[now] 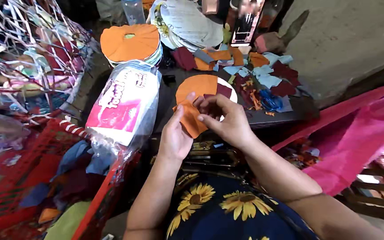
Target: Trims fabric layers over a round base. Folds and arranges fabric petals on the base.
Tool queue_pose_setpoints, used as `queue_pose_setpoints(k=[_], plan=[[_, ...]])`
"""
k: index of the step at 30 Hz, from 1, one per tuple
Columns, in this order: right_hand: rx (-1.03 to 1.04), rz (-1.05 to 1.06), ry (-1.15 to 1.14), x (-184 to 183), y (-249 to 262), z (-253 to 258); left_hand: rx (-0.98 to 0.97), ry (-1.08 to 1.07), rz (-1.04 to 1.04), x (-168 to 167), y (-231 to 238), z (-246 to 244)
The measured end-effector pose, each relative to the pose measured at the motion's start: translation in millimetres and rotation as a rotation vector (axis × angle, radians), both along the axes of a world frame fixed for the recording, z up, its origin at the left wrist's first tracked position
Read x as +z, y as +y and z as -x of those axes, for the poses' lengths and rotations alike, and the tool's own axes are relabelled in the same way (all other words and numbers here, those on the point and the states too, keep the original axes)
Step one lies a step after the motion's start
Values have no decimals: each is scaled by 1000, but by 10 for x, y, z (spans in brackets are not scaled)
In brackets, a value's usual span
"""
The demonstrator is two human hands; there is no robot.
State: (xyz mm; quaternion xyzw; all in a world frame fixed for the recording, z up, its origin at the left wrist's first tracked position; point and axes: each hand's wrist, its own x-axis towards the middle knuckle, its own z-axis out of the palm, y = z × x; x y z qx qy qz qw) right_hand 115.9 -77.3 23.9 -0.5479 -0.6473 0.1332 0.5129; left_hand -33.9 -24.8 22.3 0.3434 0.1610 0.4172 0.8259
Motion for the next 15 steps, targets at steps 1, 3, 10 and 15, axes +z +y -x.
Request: queue_pose_setpoints(k=[1,3,10,15], plan=[[-12,-19,-13,5,5,10,-9,14,12,14,-24,1],[-40,-69,-72,20,6,36,-31,70,38,29,-75,10],[-81,-83,-315,39,-113,60,-189,202,-107,-61,-103,103],[-56,-84,-333,-102,-188,25,-221,156,-61,-192,-116,134]])
